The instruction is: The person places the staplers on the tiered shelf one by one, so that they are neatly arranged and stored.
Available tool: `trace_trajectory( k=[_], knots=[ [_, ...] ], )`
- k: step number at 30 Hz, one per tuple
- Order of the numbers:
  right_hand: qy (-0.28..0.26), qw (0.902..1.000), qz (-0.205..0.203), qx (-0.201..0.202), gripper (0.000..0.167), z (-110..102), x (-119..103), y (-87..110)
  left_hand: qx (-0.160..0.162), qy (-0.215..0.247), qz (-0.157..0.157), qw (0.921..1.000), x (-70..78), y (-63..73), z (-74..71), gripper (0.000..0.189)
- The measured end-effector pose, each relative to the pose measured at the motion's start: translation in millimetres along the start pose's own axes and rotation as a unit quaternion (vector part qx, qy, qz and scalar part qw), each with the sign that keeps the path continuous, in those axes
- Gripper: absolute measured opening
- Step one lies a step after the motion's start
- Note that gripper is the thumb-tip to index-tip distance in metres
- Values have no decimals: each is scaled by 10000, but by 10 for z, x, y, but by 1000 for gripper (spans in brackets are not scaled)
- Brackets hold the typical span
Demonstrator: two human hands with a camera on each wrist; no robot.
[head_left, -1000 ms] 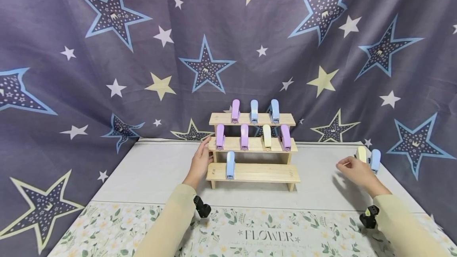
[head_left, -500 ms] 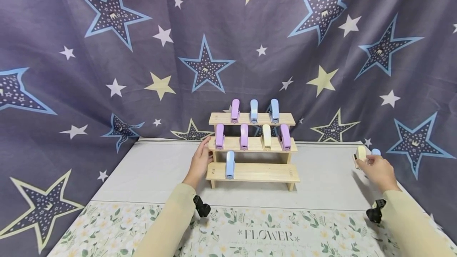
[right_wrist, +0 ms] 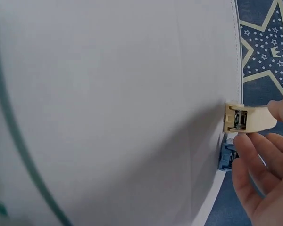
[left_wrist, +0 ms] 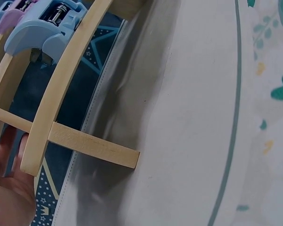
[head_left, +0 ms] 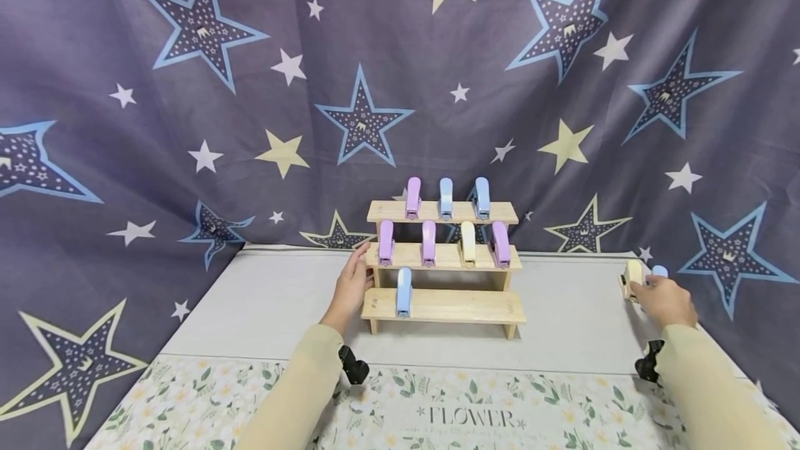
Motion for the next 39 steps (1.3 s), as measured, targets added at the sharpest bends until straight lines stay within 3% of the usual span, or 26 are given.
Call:
trace_trajectory(
  k=[7, 14, 25, 33, 39],
  knots=[
    [-152, 9995, -121, 255, 51, 85, -42, -24, 6, 5, 79, 10000, 13, 22, -3, 47],
    [-238, 9994, -49, 243, 57, 156, -35, -68, -40, -63, 77, 9999, 7, -2, 5, 47],
    [-338, 9987, 70, 380, 51, 209, -65, -59, -24, -57, -43, 10000, 34, 23, -6, 47],
    [-847, 9959, -313, -70, 48, 167, -132, 4, -53, -6, -36, 10000, 33, 37, -3, 47],
    [-1021, 9919, -455, -596, 58, 205, -150, -22, -30, -75, -14, 10000, 36, 23, 5, 47]
  ],
)
Point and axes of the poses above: each hand's wrist, its own y-axis away from the middle knuckle, its own z-axis out of the palm, x = y × z, the point moved 8 cm from there along -y, towards the middle knuckle, and after that the axes turned 12 degrees about x, right-handed, at the moved point
